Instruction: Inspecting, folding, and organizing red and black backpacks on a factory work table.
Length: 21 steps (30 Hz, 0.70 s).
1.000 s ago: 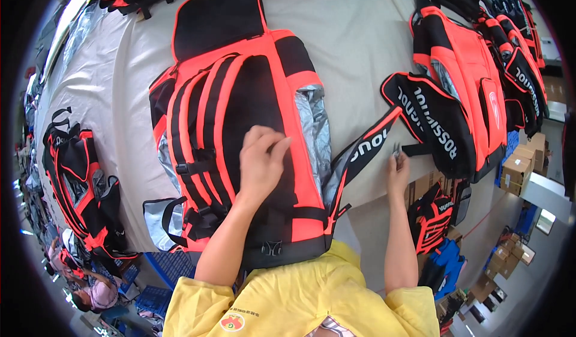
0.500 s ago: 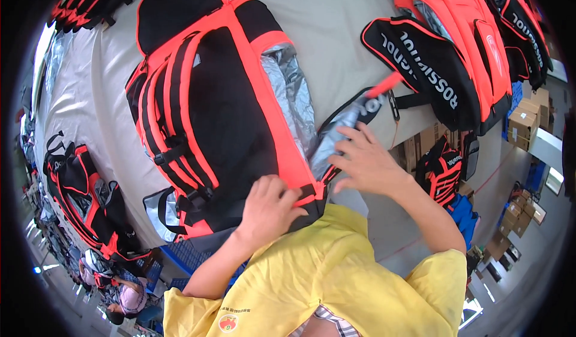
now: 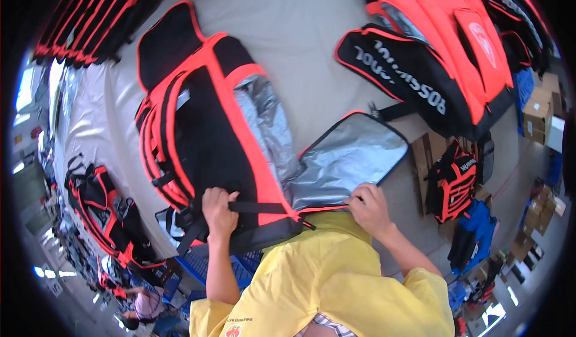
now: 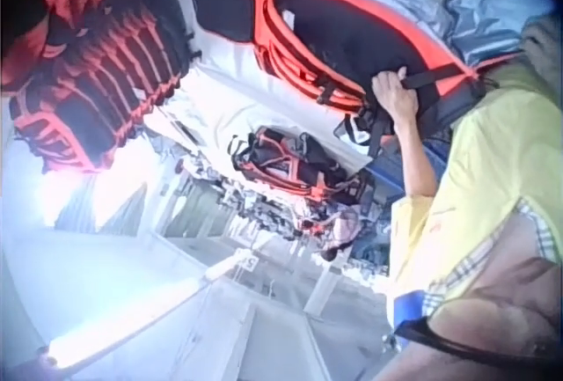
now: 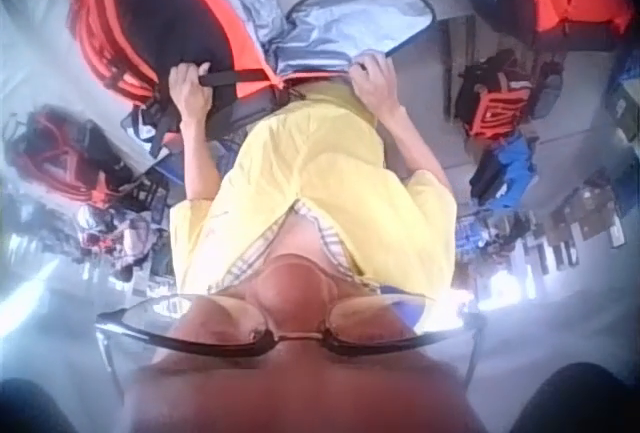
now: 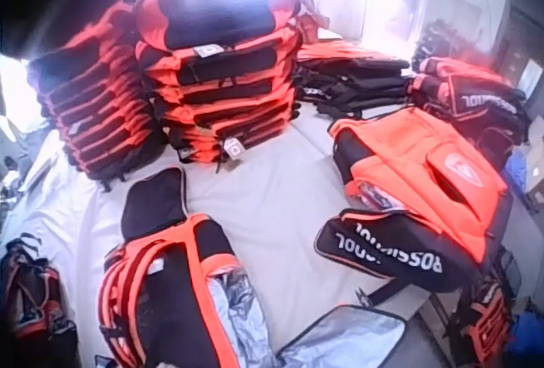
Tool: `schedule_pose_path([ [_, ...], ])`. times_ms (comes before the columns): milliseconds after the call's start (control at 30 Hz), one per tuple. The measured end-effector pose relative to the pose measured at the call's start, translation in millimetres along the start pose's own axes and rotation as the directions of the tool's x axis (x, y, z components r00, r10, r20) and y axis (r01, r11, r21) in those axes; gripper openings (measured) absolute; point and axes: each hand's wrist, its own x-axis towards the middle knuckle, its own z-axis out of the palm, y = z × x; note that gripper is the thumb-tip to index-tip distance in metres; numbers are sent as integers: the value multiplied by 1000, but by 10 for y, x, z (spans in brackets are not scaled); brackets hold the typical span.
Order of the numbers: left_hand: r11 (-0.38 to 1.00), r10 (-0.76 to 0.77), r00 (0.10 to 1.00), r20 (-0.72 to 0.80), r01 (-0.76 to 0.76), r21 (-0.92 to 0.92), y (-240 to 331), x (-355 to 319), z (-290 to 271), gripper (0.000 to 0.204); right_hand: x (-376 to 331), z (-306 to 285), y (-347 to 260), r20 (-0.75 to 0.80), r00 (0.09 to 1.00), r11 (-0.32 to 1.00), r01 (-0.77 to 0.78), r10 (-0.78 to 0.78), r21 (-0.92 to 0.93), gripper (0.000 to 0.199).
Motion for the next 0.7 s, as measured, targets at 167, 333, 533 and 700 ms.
schedule_pose_path([
  [167, 989, -149, 911, 384, 128, 80, 223, 177, -485, 21, 46, -86, 222, -149, 986, 993, -57, 72, 104, 27],
  [333, 992, -128, 845, 519, 100, 82, 990, 797, -911, 38, 31, -47, 372, -143, 986, 983, -62, 87, 172, 30],
  [533, 971, -148, 930, 338, 201, -127, 1371, 1318, 98, 26, -26, 47, 471, -183, 976, 972, -80, 122, 222, 26],
  [700, 838, -447, 856, 261, 298, 456, 1490, 1482, 945, 29, 104, -217, 418, -158, 987, 959, 11, 35, 282, 22],
])
